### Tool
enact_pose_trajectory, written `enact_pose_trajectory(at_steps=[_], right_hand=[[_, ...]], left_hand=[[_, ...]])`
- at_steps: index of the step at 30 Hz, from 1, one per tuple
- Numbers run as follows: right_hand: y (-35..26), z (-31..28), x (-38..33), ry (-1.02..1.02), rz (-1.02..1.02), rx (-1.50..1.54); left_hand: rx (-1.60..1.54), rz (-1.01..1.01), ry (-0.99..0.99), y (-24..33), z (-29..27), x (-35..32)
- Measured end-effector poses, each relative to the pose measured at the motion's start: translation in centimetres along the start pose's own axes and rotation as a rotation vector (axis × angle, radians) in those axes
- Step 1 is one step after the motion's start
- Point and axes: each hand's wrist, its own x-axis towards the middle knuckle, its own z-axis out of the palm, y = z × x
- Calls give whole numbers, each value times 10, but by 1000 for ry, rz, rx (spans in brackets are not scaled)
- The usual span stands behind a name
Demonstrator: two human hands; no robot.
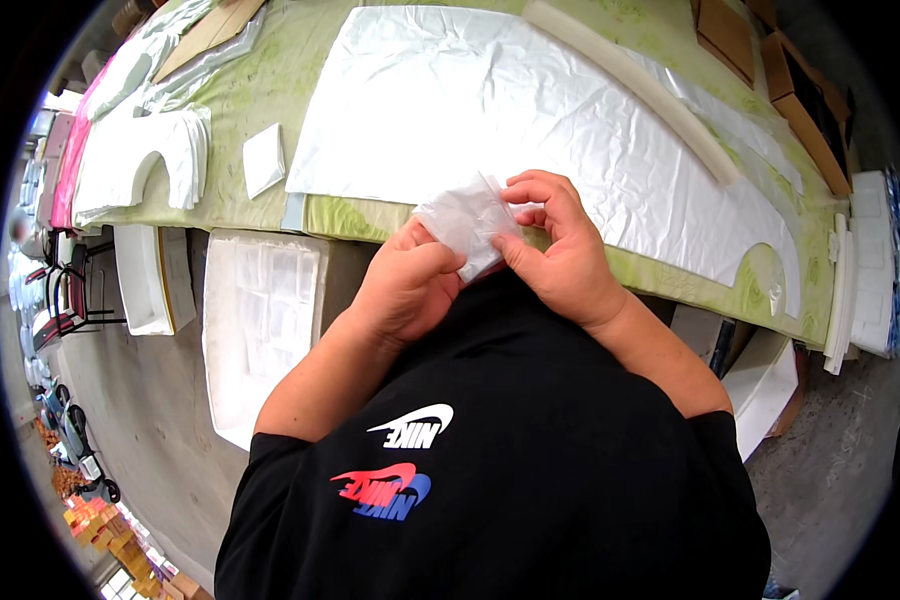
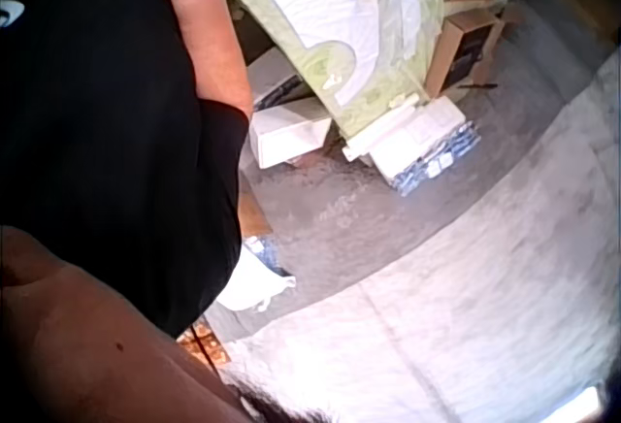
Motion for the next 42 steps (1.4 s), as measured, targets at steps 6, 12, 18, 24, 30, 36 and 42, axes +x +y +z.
enact_pose_trajectory(at_steps=[6,12,18,24,30,36,42], right_hand=[[-8,-2,6,8,-21,40],[-1,-9,6,22,-216,-83],[-28,-3,17,27,-11,34],[-11,-12,10,33,-227,-24],[-18,-20,5,50,-469,35],[-33,-31,2,10,-614,-85],[-20,-31,-13,-177,-308,-50]], left_hand=[[-52,-16,-86,7,-1,5],[-9,61,47,12,3,20],[195,-36,-87,7,8,26],[-135,-56,43,-3,12,24],[-409,38,31,-9,3,23],[-530,120,14,-1,7,31],[-410,195,1,14,16,35]])
